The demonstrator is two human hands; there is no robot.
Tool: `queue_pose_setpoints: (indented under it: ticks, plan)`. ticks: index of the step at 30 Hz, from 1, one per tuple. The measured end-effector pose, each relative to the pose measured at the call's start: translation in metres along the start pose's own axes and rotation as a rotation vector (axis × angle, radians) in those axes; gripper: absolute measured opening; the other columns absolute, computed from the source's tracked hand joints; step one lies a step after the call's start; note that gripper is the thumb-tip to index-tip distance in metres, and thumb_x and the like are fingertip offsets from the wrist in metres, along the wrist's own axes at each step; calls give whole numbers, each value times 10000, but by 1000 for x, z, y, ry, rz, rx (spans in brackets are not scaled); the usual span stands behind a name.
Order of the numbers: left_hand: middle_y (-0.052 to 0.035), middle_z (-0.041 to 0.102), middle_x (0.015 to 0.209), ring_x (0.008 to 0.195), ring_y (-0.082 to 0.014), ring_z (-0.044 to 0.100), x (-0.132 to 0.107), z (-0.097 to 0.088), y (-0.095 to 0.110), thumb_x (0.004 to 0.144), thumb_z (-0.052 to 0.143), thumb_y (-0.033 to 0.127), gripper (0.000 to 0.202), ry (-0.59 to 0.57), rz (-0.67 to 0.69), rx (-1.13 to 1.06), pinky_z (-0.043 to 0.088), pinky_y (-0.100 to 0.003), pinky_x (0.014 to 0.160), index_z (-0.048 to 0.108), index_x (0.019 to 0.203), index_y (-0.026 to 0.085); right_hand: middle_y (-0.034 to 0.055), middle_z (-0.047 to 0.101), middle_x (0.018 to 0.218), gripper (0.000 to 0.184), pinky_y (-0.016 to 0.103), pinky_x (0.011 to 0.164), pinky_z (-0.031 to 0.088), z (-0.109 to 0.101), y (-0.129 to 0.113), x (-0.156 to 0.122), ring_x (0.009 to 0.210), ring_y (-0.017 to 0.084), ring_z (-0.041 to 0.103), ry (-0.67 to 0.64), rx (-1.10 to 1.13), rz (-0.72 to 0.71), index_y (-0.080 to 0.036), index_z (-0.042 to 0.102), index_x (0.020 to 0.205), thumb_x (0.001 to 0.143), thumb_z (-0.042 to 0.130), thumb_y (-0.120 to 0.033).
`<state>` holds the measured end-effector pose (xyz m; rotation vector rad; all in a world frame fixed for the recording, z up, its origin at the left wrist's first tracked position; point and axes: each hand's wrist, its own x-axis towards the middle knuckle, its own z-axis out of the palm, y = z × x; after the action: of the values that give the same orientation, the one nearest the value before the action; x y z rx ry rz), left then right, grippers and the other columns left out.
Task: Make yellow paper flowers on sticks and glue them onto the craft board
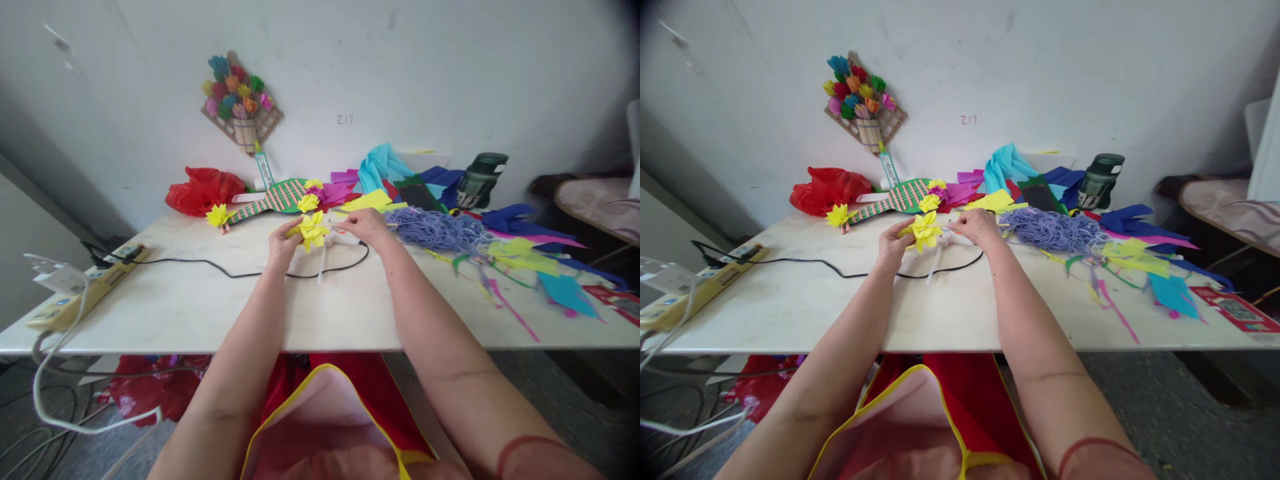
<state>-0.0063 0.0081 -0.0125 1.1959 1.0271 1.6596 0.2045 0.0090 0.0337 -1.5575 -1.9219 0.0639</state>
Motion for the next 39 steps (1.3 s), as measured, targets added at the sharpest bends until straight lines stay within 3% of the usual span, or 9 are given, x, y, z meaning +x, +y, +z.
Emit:
queue_pose_setpoints:
  ticks: [9, 17, 23, 39]
  plan:
    - [29, 671, 740, 589, -72, 551, -1, 0, 2, 505, 662, 177, 600, -72, 11, 14, 518, -246, 659, 719, 1102, 171, -1, 601, 558, 338, 270, 559, 275, 4, 0, 1, 588, 134, 497, 3, 3, -18, -207, 731, 628, 722, 678, -528]
    - [-38, 718, 839, 702, -133, 621, -4, 3, 5, 494, 684, 202, 391, -71, 10, -1, 545, -288, 702, 766, 874, 161, -8, 562, 528, 359, 268, 551, 262, 5, 1, 1, 588, 130, 473, -16, 19, -7, -204, 707, 598, 725, 661, -537]
    - [-47, 714, 853, 729, -154, 636, -3, 3, 4, 501, 676, 194, 367, -62, 9, 9, 552, -334, 746, 758, 857, 155, 8, 598, 576, 363, 282, 568, 264, 4, -3, -1, 613, 142, 492, -47, 18, 1, -198, 706, 620, 759, 636, -526]
    - [-34, 712, 829, 729, -152, 644, -4, 1, 3, 512, 709, 213, 313, -89, 25, -7, 567, -326, 741, 760, 817, 162, 3, 554, 543, 391, 281, 553, 230, 3, -5, -1, 566, 127, 435, -56, 5, -39, -182, 655, 565, 791, 608, -497]
